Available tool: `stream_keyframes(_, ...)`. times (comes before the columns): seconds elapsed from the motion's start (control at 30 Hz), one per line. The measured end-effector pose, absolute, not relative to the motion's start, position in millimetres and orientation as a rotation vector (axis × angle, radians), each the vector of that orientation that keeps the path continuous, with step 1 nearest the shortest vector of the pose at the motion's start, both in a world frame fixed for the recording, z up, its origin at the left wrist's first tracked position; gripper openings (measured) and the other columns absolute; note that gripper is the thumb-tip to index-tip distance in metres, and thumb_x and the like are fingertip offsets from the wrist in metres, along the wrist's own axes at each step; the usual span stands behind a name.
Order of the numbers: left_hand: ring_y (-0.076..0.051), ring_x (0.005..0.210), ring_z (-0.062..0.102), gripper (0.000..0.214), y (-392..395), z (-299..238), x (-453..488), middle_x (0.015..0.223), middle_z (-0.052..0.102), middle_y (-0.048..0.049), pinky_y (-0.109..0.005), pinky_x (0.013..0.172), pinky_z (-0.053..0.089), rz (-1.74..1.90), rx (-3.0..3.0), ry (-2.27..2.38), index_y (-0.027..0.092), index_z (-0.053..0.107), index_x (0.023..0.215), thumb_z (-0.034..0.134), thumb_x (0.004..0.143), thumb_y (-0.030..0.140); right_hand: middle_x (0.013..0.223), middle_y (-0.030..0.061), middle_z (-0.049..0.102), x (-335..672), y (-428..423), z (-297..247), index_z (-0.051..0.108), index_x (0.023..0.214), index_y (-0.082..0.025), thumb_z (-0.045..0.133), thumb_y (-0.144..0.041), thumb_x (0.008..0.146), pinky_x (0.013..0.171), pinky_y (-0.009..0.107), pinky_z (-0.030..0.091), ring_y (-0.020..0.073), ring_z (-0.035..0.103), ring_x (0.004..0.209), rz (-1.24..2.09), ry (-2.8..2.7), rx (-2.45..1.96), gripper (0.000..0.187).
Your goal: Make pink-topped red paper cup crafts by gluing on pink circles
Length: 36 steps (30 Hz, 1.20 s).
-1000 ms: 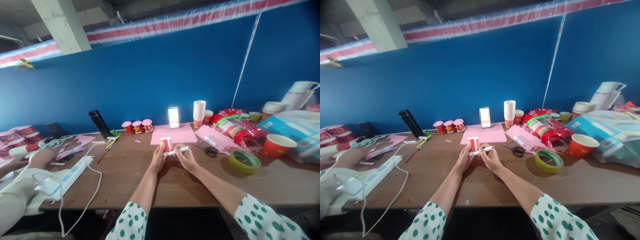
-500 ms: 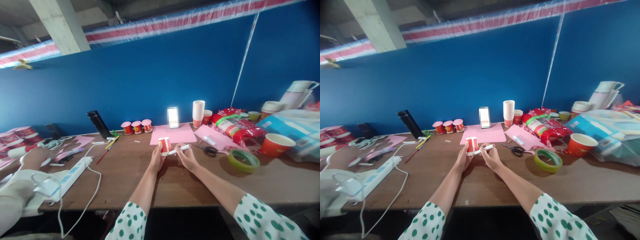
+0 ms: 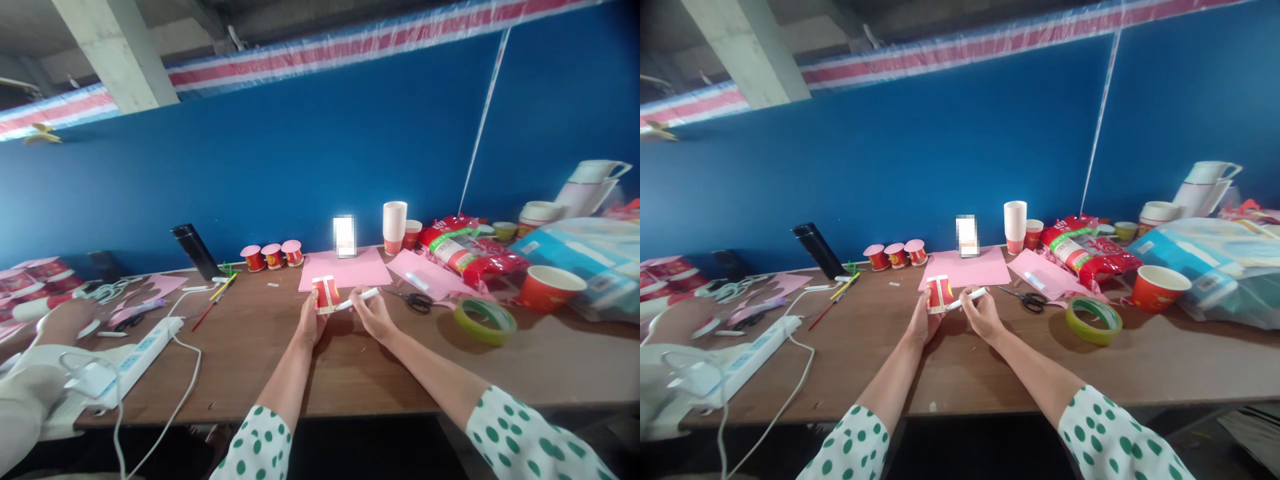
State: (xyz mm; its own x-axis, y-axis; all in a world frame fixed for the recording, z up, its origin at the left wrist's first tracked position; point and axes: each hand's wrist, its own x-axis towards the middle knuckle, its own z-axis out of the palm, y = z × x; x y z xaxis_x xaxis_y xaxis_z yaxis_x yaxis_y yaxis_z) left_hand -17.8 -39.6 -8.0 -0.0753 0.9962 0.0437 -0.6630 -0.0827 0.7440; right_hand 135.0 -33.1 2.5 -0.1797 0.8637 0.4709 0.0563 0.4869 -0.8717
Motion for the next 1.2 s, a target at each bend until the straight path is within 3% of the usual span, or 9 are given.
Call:
stream_keyframes(0.6,-0.015,0.071,0.062,0.029,-38.1,-11.0,-18.7,0.082,0.068,-0.0046,-0.030,0.072,0.047,1.584,0.604,0.654,0.014,0.064,0.090,0.061,0.076,0.039,0.054,-0.0018,0.053,135.7,-32.0,2.5,0.051,0.069,-0.018,0.045,-0.033,0.087,0.050,0.021,0.036,0.0107,0.047,0.051,0.862,-1.570,-0.831,0.024)
stream_keyframes(1.03,-0.016,0.075,0.062,0.032,-39.7,-6.0,-18.2,0.086,0.068,-0.0055,-0.031,0.075,0.048,1.556,0.584,0.650,0.014,0.064,0.097,0.057,0.079,0.039,0.054,-0.0016,0.053,135.5,-29.9,3.0,0.051,0.067,-0.018,0.048,-0.033,0.085,0.050,0.022,0.037,0.0110,0.049,0.052,0.915,-1.469,-0.794,0.023)
stream_keyframes(1.2,-0.015,0.077,0.063,0.032,-38.7,-6.3,-17.9,0.087,0.069,-0.0057,-0.029,0.075,0.048,1.550,0.553,0.663,0.016,0.065,0.094,0.056,0.079,0.042,0.057,-0.0019,0.054,134.8,-27.4,3.0,0.055,0.076,-0.018,0.049,-0.035,0.084,0.050,0.022,0.039,0.0112,0.050,0.052,0.961,-1.340,-0.758,0.020)
